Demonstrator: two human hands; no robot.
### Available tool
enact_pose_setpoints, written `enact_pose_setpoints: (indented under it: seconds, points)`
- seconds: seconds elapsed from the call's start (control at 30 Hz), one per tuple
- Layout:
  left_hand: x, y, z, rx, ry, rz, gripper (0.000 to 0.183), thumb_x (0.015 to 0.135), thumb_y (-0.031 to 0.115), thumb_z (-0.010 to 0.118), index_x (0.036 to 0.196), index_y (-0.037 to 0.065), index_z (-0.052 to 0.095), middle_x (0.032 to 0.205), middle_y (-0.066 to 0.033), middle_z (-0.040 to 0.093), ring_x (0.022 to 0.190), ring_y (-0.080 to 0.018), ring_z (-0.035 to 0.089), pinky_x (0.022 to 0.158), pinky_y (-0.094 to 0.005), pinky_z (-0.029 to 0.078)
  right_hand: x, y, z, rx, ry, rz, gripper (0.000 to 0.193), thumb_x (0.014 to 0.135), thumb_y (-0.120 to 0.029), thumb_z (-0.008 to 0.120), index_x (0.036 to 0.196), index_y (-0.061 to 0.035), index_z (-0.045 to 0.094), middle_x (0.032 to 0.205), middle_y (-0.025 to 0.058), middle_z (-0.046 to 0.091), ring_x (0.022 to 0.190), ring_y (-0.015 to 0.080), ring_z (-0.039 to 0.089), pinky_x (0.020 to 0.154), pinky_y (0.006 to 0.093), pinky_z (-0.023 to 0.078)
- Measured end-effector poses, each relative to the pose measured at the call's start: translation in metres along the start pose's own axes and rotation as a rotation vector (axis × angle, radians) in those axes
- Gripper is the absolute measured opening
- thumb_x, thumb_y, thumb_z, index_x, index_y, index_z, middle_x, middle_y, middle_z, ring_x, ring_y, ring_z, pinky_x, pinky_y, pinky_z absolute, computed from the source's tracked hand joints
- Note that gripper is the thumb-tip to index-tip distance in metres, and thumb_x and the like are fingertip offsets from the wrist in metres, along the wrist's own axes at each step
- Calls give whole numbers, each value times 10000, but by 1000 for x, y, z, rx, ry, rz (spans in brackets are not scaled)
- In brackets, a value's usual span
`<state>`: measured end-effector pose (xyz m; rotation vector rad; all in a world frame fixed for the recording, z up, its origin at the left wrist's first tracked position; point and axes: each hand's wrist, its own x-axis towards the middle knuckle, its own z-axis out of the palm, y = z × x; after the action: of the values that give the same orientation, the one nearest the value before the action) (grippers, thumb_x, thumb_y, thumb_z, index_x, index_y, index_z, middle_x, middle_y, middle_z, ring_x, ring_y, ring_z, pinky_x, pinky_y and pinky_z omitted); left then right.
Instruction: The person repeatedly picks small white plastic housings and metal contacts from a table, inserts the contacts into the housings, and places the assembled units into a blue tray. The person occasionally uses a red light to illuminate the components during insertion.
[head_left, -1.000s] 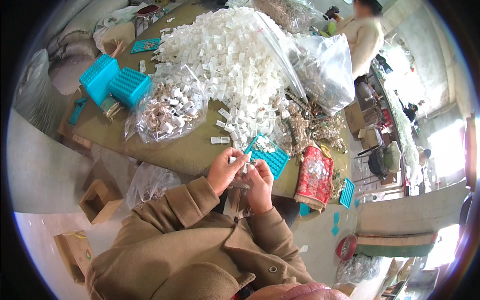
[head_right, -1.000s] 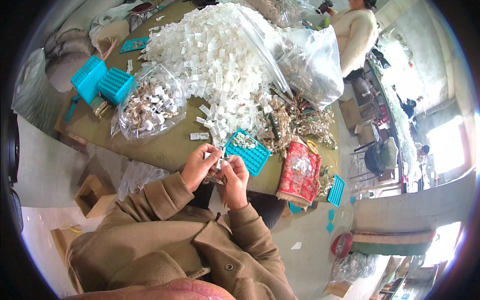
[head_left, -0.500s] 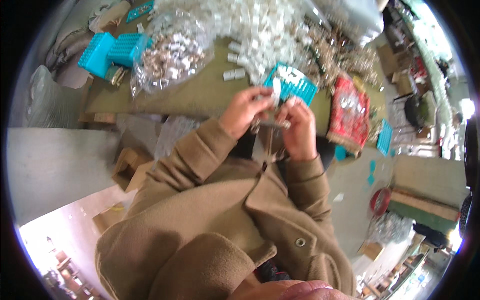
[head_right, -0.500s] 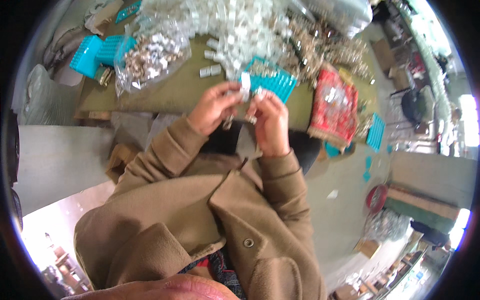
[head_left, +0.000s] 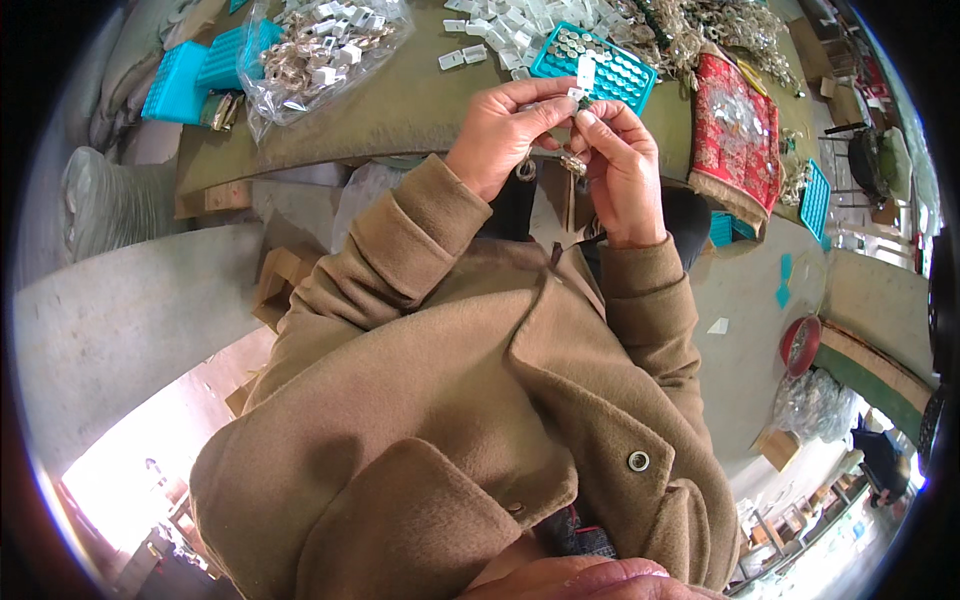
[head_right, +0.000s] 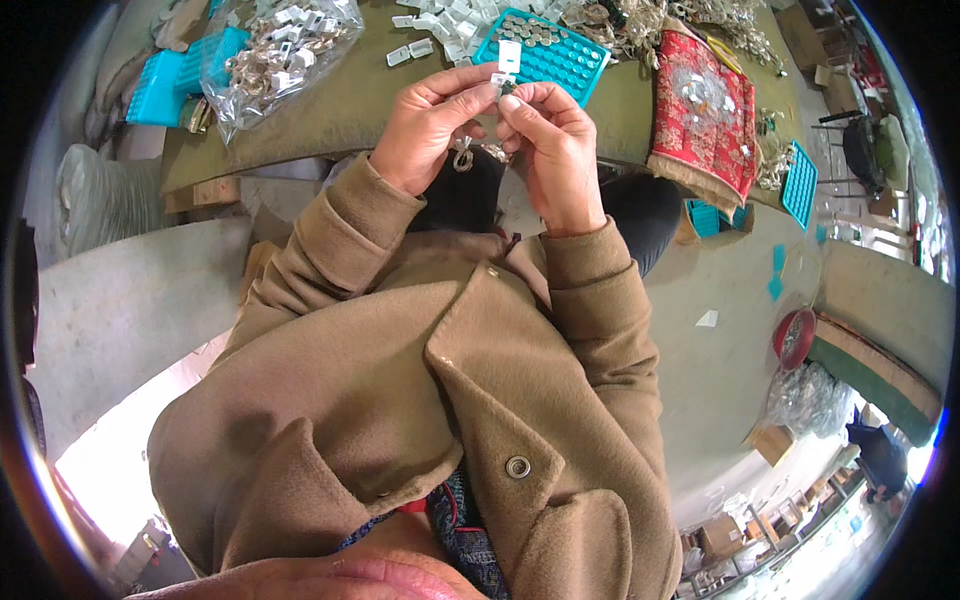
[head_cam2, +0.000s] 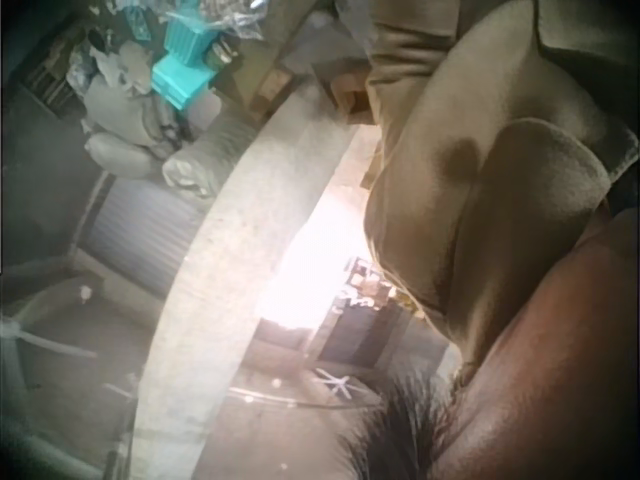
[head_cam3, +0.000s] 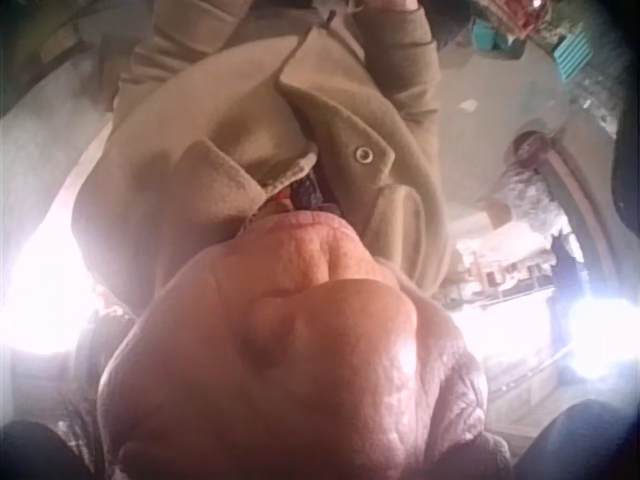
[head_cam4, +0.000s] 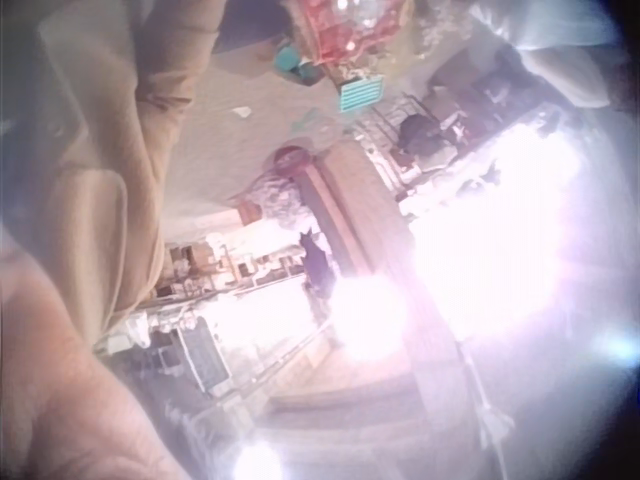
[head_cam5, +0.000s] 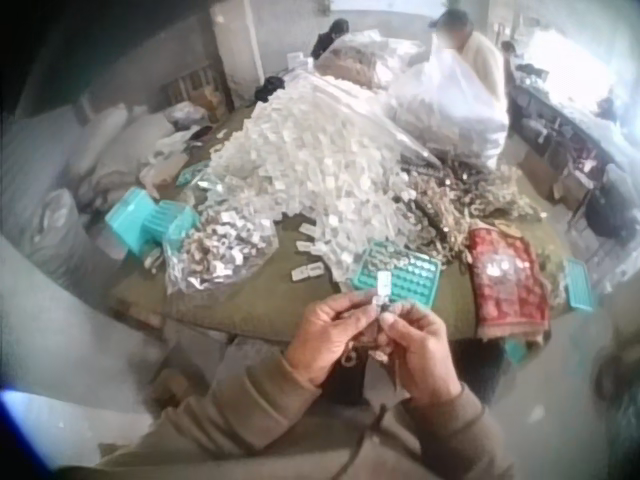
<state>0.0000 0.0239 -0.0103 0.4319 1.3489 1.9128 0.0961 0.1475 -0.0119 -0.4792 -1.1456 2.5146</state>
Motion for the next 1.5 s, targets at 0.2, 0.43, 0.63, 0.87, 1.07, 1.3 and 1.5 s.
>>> enact_pose_setpoints:
  seconds: [0.2, 0.43, 0.63, 0.87, 1.07, 1.3, 1.5]
  points:
    - [-4, -4, 7, 237, 37, 143, 291, 963, 171, 636, 1222, 42, 671, 975, -21, 720, 787, -58, 636, 641, -208, 514, -6, -7, 0, -265, 65, -70, 41, 895, -51, 665, 903, -11, 660, 782, 8, 653, 645, 51, 526, 591, 192, 421]
    - [-7, -1, 10, 407, -3, 204, 285, 963, 183, 642, 1199, 28, 682, 878, 10, 696, 683, -23, 582, 543, -177, 462, -5, 0, -2, -342, 126, -138, 32, 873, -31, 679, 897, -14, 666, 747, -11, 619, 642, 45, 518, 585, 187, 409]
    - [-6, 6, 8, 152, 110, -18, 251, 919, 205, 695, 1095, 25, 709, 818, 29, 670, 618, -12, 547, 493, -151, 388, -8, -2, -1, -307, 9, -136, 130, 872, -21, 666, 998, -32, 638, 875, 5, 634, 755, 55, 544, 674, 190, 420]
    - [-10, 15, 10, 6, 159, -141, 230, 952, 176, 620, 1109, 24, 691, 887, 7, 690, 607, -13, 549, 457, -154, 358, -5, 1, -3, -153, -31, -232, 190, 875, 52, 593, 1046, -29, 602, 992, 2, 607, 877, 81, 571, 827, 220, 439]
    - [-4, 18, 2, -312, 106, -275, 257, 970, 149, 579, 1187, 16, 611, 1054, -79, 693, 663, 11, 559, 445, -126, 368, -2, 4, -2, -83, -39, -272, 141, 868, 62, 606, 953, -46, 572, 930, -2, 604, 839, 70, 561, 769, 217, 453]
    - [2, 13, -5, -622, 171, -447, 267, 986, 153, 571, 1208, 5, 571, 1194, -89, 654, 904, -37, 653, 483, -110, 455, 2, 8, -1, -154, -25, -301, 118, 871, 18, 667, 906, -41, 571, 902, -4, 606, 840, 49, 545, 753, 204, 452]
    - [10, 5, -20, -491, 99, -423, 294, 1004, 188, 556, 1236, 8, 572, 1219, -90, 648, 1084, -135, 653, 612, -130, 558, 13, -3, -11, -1084, 73, -562, 85, 888, -45, 682, 961, -26, 643, 929, -9, 652, 856, 65, 571, 785, 224, 469]
